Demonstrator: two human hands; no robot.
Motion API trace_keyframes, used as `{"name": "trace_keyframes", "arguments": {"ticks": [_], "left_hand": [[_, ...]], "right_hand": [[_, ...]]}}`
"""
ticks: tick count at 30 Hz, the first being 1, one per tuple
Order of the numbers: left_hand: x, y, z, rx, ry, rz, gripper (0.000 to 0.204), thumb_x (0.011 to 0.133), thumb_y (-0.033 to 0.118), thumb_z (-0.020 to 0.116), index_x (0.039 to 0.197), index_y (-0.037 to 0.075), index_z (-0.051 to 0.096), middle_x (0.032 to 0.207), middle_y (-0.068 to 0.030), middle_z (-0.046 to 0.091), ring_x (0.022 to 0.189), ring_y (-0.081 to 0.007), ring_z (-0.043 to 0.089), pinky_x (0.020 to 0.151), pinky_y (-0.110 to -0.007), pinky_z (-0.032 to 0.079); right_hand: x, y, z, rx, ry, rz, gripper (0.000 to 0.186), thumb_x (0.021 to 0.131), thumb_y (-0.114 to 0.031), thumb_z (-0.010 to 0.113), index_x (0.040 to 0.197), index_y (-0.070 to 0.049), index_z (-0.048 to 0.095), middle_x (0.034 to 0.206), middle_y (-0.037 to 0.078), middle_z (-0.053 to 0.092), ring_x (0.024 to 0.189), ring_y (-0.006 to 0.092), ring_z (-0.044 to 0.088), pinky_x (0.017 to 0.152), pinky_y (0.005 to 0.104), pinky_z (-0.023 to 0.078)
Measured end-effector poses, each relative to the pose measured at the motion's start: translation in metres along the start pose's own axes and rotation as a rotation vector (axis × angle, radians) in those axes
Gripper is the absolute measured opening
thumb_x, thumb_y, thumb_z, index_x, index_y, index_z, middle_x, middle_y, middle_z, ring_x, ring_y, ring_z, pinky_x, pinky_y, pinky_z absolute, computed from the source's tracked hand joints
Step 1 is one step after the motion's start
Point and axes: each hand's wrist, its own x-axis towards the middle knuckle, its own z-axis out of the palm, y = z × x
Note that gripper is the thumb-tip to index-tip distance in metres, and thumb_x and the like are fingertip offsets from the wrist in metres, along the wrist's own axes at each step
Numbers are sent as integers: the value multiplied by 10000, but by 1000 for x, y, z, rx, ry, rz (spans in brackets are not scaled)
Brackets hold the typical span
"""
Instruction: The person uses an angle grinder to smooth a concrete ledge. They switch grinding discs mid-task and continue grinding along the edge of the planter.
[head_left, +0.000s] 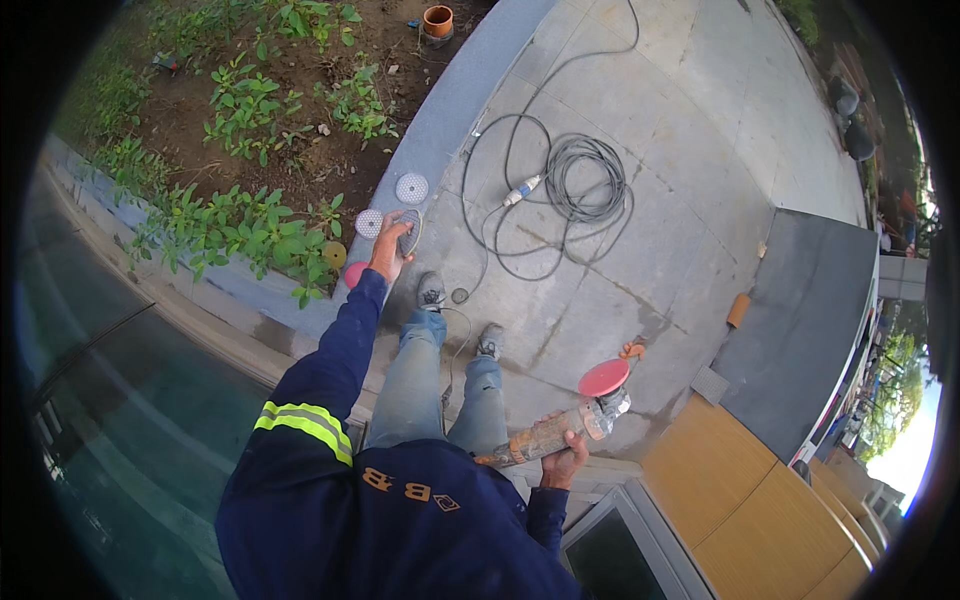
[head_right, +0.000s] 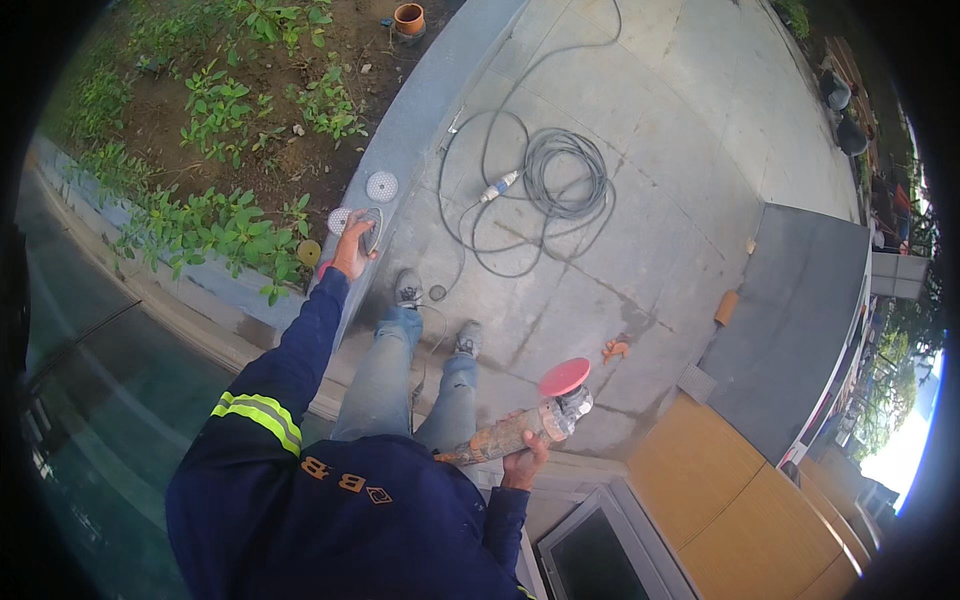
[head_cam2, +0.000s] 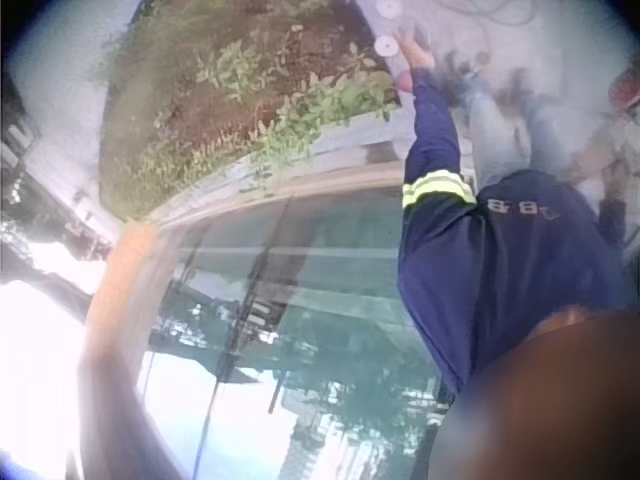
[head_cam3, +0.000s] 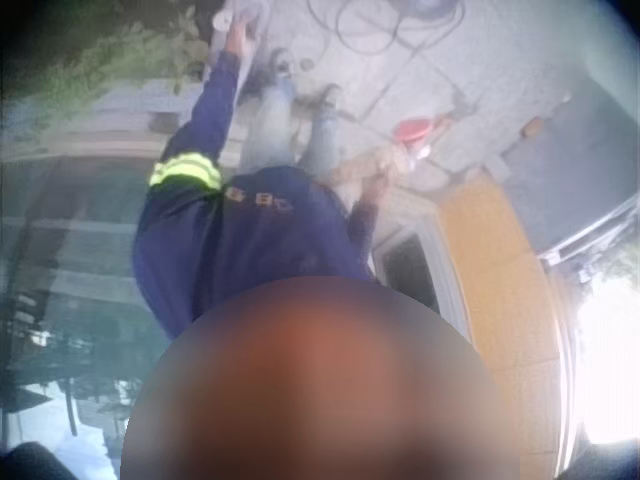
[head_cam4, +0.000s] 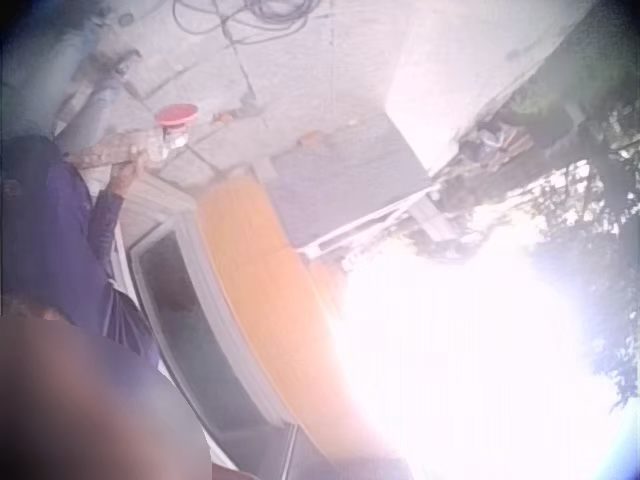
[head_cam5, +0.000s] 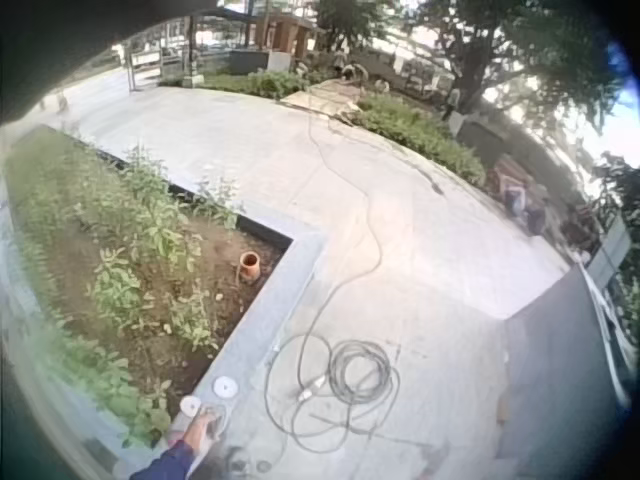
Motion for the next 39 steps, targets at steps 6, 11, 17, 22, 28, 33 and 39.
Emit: {"name": "trace_keyframes", "arguments": {"ticks": [6, 11, 17, 22, 28, 33, 39], "left_hand": [[-142, 80, 86, -604, -759, -111, 1048, 864, 883, 518, 1582, 129, 395, 1136, -135, 583, 909, -223, 585, 599, -318, 438], [-230, 108, 164, -533, -804, 98, 1156, 852, 875, 528, 1672, 118, 224, 1594, -278, 414, 1470, -424, 429, 1128, -685, 393], [-312, 100, 217, -492, -794, 364, 977, 915, 667, 564, 1669, 132, 247, 1610, -280, 384, 1487, -435, 404, 1180, -675, 343], [-376, 87, 264, -514, -808, 483, 975, 921, 644, 560, 1651, 72, 261, 1569, -304, 426, 1441, -449, 459, 1177, -576, 415], [-396, 78, 284, -304, -884, 607, 891, 926, 525, 562, 1613, 9, 326, 1507, -292, 506, 1370, -412, 548, 1156, -508, 454], [-405, 82, 295, -302, -974, 578, 847, 897, 431, 589, 1574, -32, 377, 1478, -280, 539, 1339, -363, 575, 1158, -470, 453], [-408, 82, 296, -328, -941, 569, 754, 958, 404, 538, 1543, -51, 400, 1456, -286, 549, 1313, -357, 588, 1142, -470, 468]], "right_hand": [[26, -40, 57, -23, -318, -100, 613, 696, -132, 756, 1259, 32, 576, 1007, 175, 691, 938, 329, 711, 876, 461, 595], [36, -86, 92, -304, -551, -218, 643, 676, -134, 830, 1255, 31, 602, 1033, 139, 711, 944, 277, 715, 880, 403, 573], [-3, -134, 98, -609, -688, -539, 722, 709, -147, 919, 1320, 13, 570, 1205, 101, 682, 1031, 200, 674, 934, 366, 541], [-37, -149, 77, -589, -751, -612, 715, 724, -115, 915, 1324, 19, 550, 1217, 112, 681, 1069, 210, 673, 959, 346, 530], [-69, -156, 53, -634, -763, -767, 706, 733, -128, 912, 1314, 29, 543, 1180, 133, 698, 1038, 213, 686, 926, 352, 543], [-96, -159, 52, -610, -724, -816, 659, 741, -106, 898, 1282, 32, 547, 1171, 148, 712, 1036, 211, 700, 902, 346, 551], [-106, -142, 57, -625, -664, -868, 660, 751, -124, 906, 1276, 33, 538, 1169, 154, 708, 1034, 221, 704, 901, 353, 557]]}}
